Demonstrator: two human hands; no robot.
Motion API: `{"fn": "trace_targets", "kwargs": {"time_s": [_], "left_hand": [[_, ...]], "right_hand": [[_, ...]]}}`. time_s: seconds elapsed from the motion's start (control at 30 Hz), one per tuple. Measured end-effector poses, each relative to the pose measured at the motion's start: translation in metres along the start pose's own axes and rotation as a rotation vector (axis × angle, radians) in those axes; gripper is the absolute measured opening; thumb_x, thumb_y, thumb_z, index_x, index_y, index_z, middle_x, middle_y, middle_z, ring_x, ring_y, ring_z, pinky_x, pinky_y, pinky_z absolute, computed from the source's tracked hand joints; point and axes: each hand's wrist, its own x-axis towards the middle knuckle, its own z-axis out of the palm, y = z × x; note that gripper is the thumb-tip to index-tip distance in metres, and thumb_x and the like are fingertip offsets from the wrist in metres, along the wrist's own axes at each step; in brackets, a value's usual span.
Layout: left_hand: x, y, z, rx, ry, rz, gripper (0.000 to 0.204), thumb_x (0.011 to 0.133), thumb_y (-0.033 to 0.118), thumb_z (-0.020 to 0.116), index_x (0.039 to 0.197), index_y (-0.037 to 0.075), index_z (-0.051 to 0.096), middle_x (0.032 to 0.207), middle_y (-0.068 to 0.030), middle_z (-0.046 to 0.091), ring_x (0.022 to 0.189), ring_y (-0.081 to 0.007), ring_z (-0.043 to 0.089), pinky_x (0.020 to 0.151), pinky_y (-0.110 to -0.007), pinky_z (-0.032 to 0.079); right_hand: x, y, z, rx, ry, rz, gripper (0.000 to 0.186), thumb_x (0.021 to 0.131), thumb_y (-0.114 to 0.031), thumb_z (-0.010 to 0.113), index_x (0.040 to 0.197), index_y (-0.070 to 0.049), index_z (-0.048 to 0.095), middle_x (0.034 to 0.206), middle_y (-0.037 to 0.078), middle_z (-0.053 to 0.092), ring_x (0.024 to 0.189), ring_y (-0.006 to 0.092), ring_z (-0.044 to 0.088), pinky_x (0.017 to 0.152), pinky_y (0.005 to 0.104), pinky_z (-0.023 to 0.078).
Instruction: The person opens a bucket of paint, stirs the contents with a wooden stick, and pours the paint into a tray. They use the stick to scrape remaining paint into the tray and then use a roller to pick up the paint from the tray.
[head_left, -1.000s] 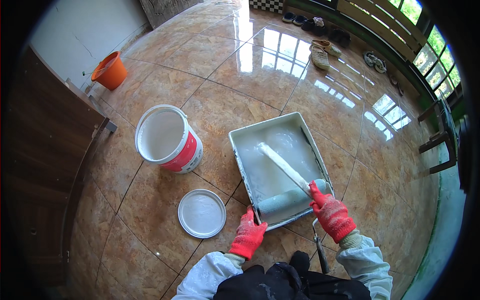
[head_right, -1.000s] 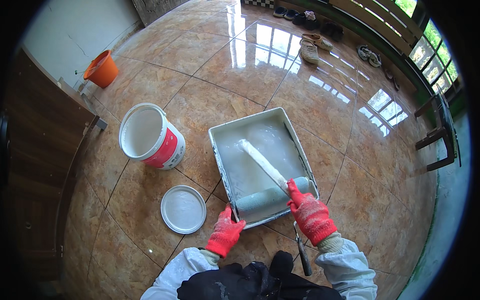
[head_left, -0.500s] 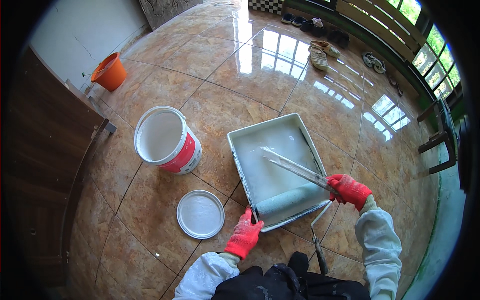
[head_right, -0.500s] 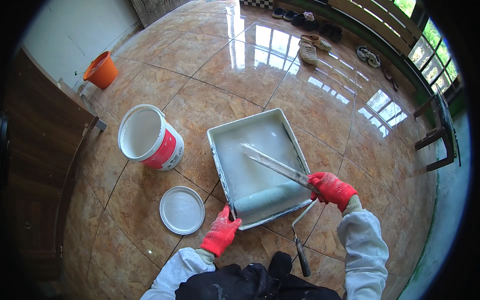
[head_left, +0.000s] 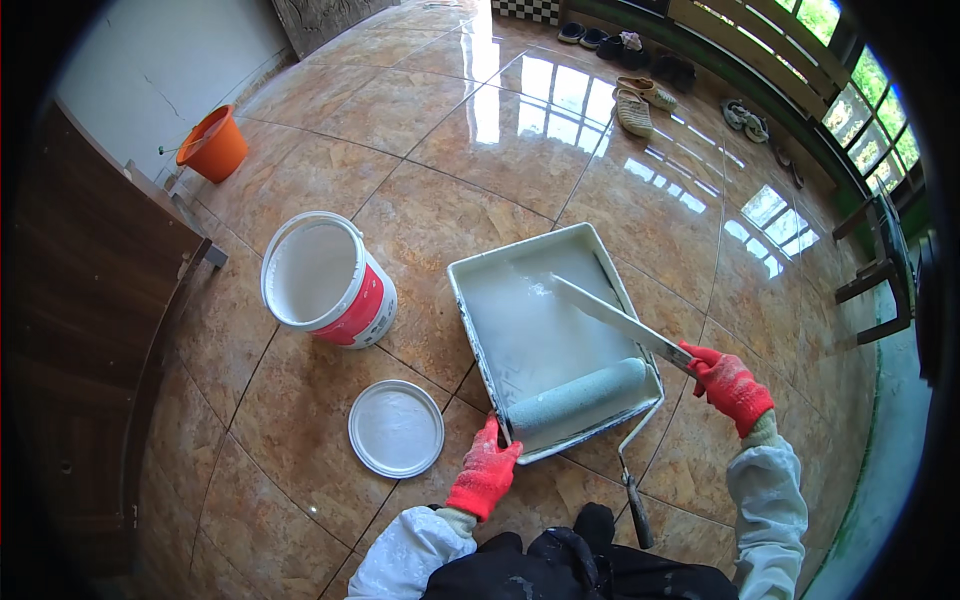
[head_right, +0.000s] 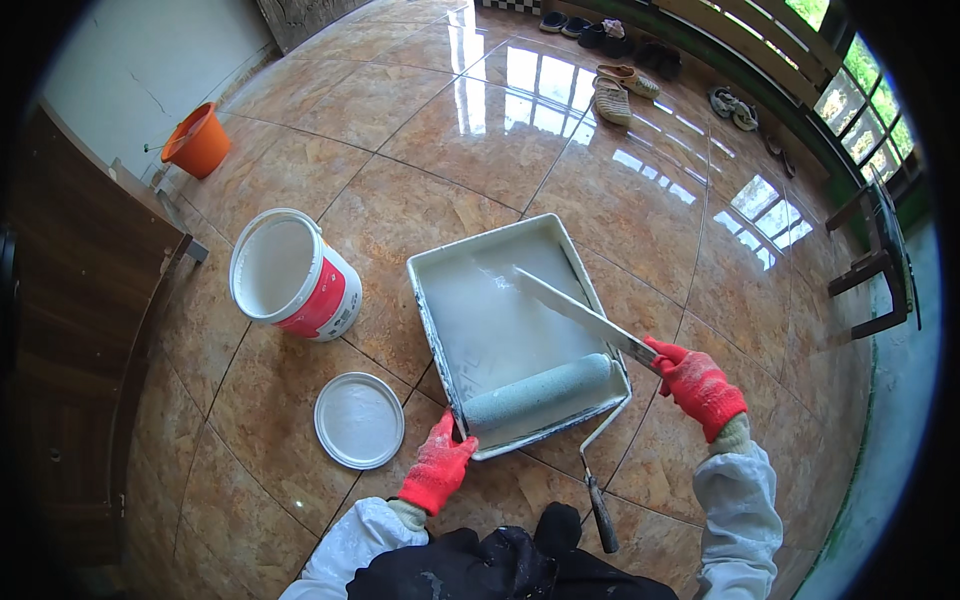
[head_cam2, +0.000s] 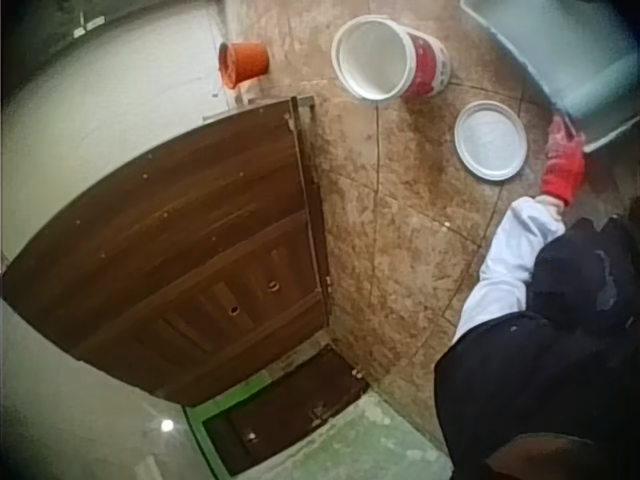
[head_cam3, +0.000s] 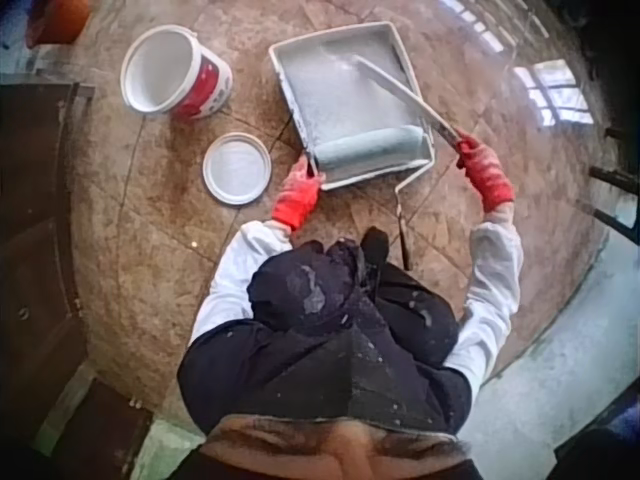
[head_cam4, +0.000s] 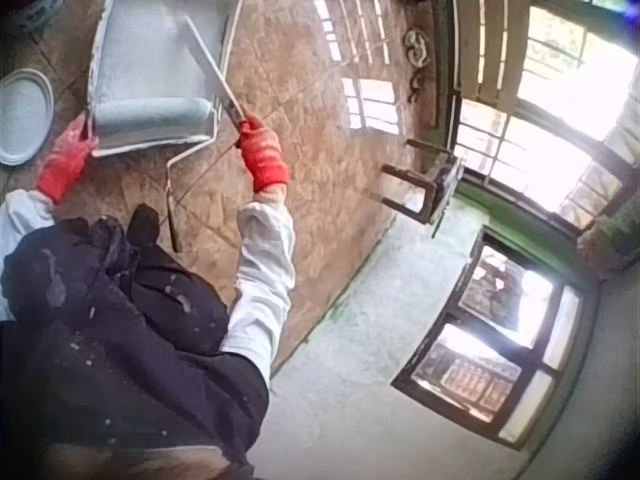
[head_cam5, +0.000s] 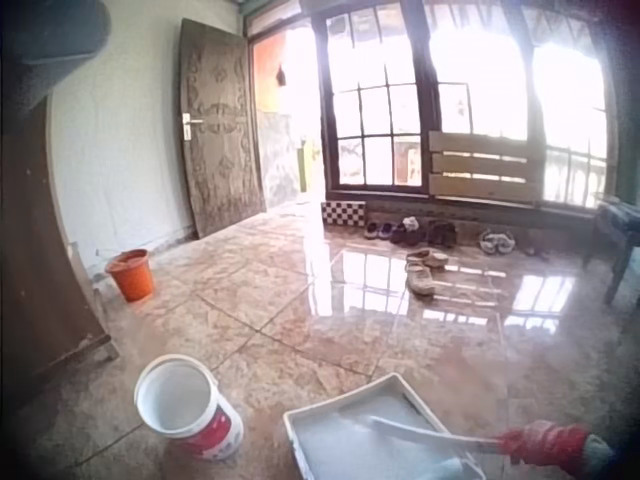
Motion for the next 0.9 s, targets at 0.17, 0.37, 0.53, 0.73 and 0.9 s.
{"fn": "trace_targets", "kwargs": {"time_s": [0.17, 0.37, 0.53, 0.73, 0.9], "left_hand": [[-0.002, -0.001, 0.002, 0.038, 0.038, -0.016, 0.07, 0.085, 0.026, 0.063, 0.144, 0.008, 0.03, 0.12, -0.0256, 0.051, 0.11, -0.0406, 0.054, 0.093, -0.045, 0.044], [-0.013, 0.024, 0.007, -0.041, 0.175, -0.106, 0.071, 0.081, 0.027, 0.07, 0.139, 0.002, 0.037, 0.123, -0.0209, 0.054, 0.099, -0.0305, 0.06, 0.089, -0.04, 0.047], [-0.048, 0.008, -0.004, -0.074, -0.211, -0.205, 0.049, 0.085, 0.029, 0.07, 0.123, 0.001, 0.056, 0.108, -0.0106, 0.062, 0.089, -0.0109, 0.058, 0.075, -0.027, 0.049], [-0.036, 0.014, 0.071, -0.38, -0.943, -0.222, 0.042, 0.089, 0.021, 0.064, 0.125, 0.001, 0.054, 0.122, -0.0152, 0.056, 0.102, -0.0166, 0.058, 0.085, -0.031, 0.051], [-0.008, -0.021, 0.119, 0.251, -0.692, 1.229, 0.046, 0.091, 0.01, 0.057, 0.135, 0.005, 0.045, 0.14, -0.0231, 0.043, 0.13, -0.0328, 0.042, 0.102, -0.041, 0.041]], "right_hand": [[0.011, -0.001, 0.032, -0.181, 0.124, -0.402, 0.049, 0.092, -0.016, 0.051, 0.14, -0.025, 0.045, 0.093, 0.015, 0.063, 0.088, 0.0328, 0.06, 0.081, 0.038, 0.047], [-0.017, -0.015, 0.044, -0.512, 0.248, -0.389, 0.058, 0.086, -0.015, 0.058, 0.14, -0.03, 0.043, 0.087, 0.014, 0.06, 0.083, 0.0322, 0.061, 0.074, 0.0396, 0.048], [-0.035, -0.012, 0.06, -0.609, 0.233, -0.389, 0.06, 0.084, -0.014, 0.06, 0.14, -0.03, 0.044, 0.085, 0.013, 0.059, 0.079, 0.0312, 0.061, 0.067, 0.0404, 0.048], [-0.038, 0.002, 0.067, -0.602, 0.349, -0.403, 0.06, 0.085, -0.014, 0.06, 0.141, -0.027, 0.042, 0.082, 0.016, 0.058, 0.075, 0.0342, 0.06, 0.065, 0.0428, 0.048], [-0.034, -0.019, 0.099, -0.508, 0.26, -0.524, 0.058, 0.085, -0.017, 0.061, 0.14, -0.024, 0.044, 0.082, 0.018, 0.058, 0.076, 0.0358, 0.06, 0.065, 0.045, 0.047]]}}
